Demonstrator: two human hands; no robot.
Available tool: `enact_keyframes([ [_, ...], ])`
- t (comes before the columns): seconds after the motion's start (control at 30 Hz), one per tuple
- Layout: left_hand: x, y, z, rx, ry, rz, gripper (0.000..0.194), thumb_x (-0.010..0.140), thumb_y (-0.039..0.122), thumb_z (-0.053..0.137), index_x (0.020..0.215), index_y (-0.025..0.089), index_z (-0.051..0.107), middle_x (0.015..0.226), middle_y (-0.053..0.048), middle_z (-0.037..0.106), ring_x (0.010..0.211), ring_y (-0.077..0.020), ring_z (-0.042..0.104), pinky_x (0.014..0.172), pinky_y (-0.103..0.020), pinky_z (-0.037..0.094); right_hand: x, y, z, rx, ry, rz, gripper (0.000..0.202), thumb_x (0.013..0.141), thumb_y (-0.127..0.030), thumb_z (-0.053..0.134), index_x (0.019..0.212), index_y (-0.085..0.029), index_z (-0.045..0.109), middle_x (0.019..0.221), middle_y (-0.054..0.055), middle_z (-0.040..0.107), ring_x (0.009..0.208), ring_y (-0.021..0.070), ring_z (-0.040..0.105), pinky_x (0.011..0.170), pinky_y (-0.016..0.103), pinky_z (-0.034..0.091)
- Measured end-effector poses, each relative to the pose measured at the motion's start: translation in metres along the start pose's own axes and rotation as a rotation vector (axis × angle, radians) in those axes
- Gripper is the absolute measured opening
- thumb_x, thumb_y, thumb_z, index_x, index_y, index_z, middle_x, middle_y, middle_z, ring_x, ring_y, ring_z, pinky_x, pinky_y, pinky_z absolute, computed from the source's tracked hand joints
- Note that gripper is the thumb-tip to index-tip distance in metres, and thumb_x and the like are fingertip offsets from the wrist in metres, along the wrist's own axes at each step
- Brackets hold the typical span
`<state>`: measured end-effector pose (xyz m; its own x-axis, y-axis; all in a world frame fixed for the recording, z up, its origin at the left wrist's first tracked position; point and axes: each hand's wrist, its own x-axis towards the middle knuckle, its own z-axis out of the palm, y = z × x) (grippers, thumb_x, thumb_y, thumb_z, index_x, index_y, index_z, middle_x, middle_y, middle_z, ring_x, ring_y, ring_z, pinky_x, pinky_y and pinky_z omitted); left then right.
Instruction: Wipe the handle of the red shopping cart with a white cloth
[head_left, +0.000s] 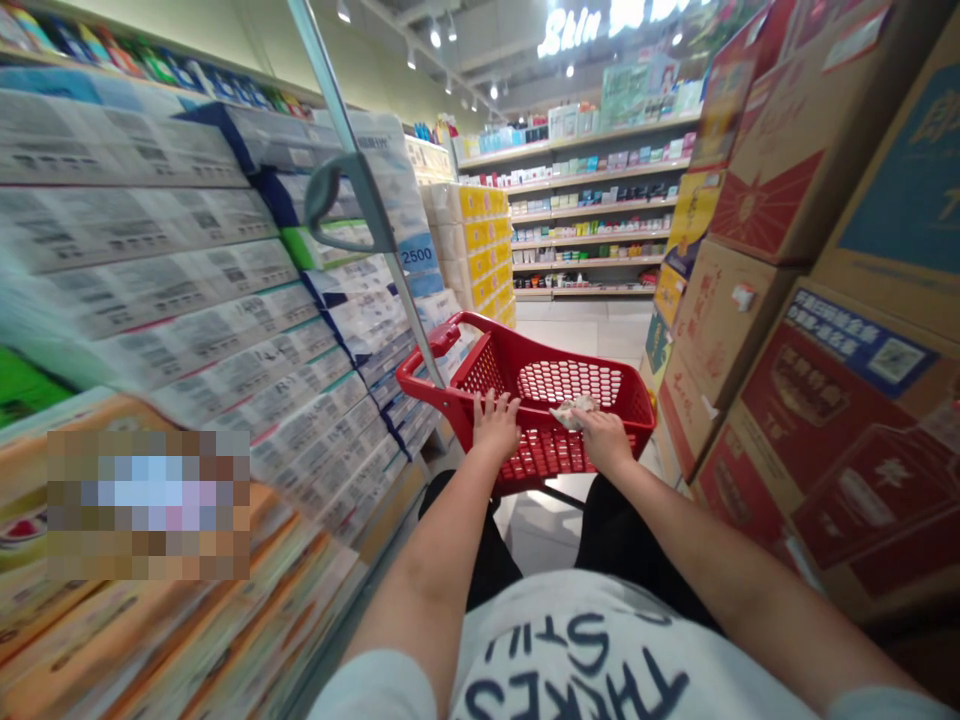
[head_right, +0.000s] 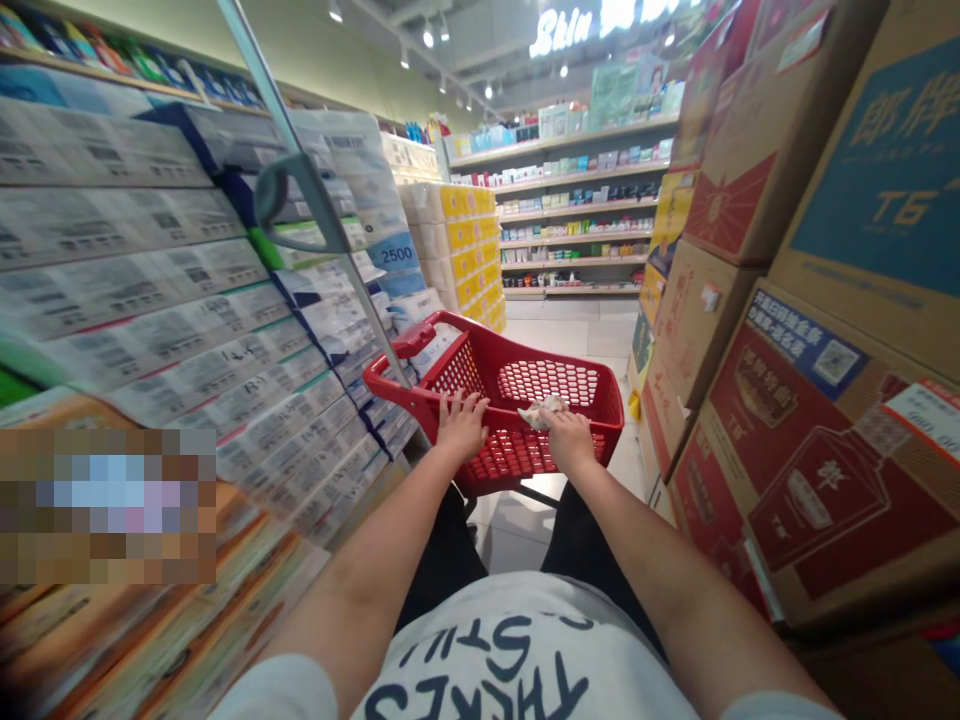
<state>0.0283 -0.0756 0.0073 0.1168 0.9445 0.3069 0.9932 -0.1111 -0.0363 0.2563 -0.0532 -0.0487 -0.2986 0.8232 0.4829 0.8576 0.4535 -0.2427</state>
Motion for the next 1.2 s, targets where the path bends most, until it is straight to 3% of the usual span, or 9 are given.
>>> enact_keyframes([
  [0.1,0.004,0.015,-0.005,-0.069,0.043,0.076,0.058,0.091,0.052,0.039,0.143,0.025,0.038,0.146,-0.006,0.041,0.138,-0.0321,0.023,0.114,-0.053,0.008,0.011,-0.019,0.007,0.144,-0.026,-0.166,0.047,0.082,-0.006,0.044,0.12,-0.023,0.062,0.115,0.008,0.066,0.104,0.021,0.058,0.088,0.034,0.04],
  [0.23,0.009,0.034,-0.001,-0.116,0.009,0.302,0.051,0.098,0.047,0.026,0.145,0.029,0.031,0.144,-0.003,0.043,0.128,-0.0231,0.039,0.111,-0.045,0.023,0.025,-0.034,0.012,0.365,-0.055,-0.262,0.038,0.072,-0.005,0.049,0.099,-0.02,0.072,0.117,0.008,0.066,0.112,0.0236,0.056,0.093,0.038,0.042],
  [0.4,0.011,0.039,0.012,-0.043,0.014,0.297,0.04,0.097,0.042,0.035,0.133,0.027,0.045,0.13,-0.004,0.055,0.116,-0.0229,0.047,0.104,-0.042,0.028,0.05,-0.001,-0.015,0.57,-0.322,0.018,0.028,0.075,-0.014,0.046,0.08,-0.018,0.074,0.088,0.003,0.073,0.083,0.0177,0.065,0.077,0.026,0.049],
  [0.5,0.011,0.042,0.013,-0.008,0.03,0.264,0.036,0.094,0.044,0.041,0.123,0.026,0.052,0.118,-0.006,0.058,0.107,-0.025,0.049,0.1,-0.044,0.03,0.06,0.035,-0.029,0.272,-0.183,0.229,0.033,0.085,-0.02,0.042,0.102,-0.018,0.071,0.108,0.006,0.07,0.102,0.0192,0.062,0.087,0.027,0.044],
  [0.7,0.024,0.045,0.015,-0.027,-0.006,0.248,0.035,0.095,0.045,0.038,0.117,0.025,0.056,0.111,-0.007,0.059,0.104,-0.0251,0.049,0.098,-0.044,0.03,0.049,0.065,-0.015,0.073,-0.393,0.325,0.055,0.096,-0.048,0.029,0.093,-0.015,0.073,0.097,0.016,0.071,0.092,0.0273,0.066,0.077,0.035,0.045],
  [0.8,0.036,0.039,0.018,-0.031,-0.029,0.215,0.035,0.097,0.042,0.033,0.114,0.027,0.059,0.114,-0.005,0.059,0.109,-0.0236,0.047,0.101,-0.042,0.029,0.044,0.06,-0.009,0.054,-0.454,0.264,0.069,0.095,-0.059,0.017,0.101,-0.017,0.072,0.099,0.015,0.071,0.095,0.0273,0.065,0.077,0.035,0.045],
  [0.97,0.046,0.019,0.022,0.005,-0.032,0.149,0.036,0.097,0.039,0.035,0.121,0.027,0.058,0.132,-0.004,0.052,0.124,-0.0246,0.039,0.109,-0.043,0.023,0.04,0.035,-0.007,0.106,-0.47,0.174,0.068,0.095,-0.06,0.014,0.113,-0.023,0.067,0.11,0.011,0.069,0.1,0.0258,0.063,0.079,0.034,0.044],
  [1.1,0.04,0.002,0.023,0.04,-0.091,0.059,0.04,0.097,0.038,0.03,0.129,0.027,0.053,0.142,-0.003,0.045,0.135,-0.0249,0.029,0.114,-0.046,0.014,0.036,0.006,-0.002,0.133,-0.487,0.184,0.071,0.092,-0.067,0.016,0.1,-0.021,0.07,0.102,0.012,0.07,0.095,0.0267,0.064,0.075,0.033,0.044],
  [1.2,0.035,-0.008,0.021,-0.008,-0.128,0.011,0.044,0.097,0.038,0.028,0.133,0.025,0.049,0.147,-0.004,0.039,0.141,-0.0248,0.019,0.116,-0.046,0.011,0.033,-0.014,0.002,0.18,-0.513,0.12,0.062,0.096,-0.058,0.022,0.092,-0.017,0.069,0.096,0.014,0.07,0.089,0.0243,0.065,0.073,0.031,0.043],
])
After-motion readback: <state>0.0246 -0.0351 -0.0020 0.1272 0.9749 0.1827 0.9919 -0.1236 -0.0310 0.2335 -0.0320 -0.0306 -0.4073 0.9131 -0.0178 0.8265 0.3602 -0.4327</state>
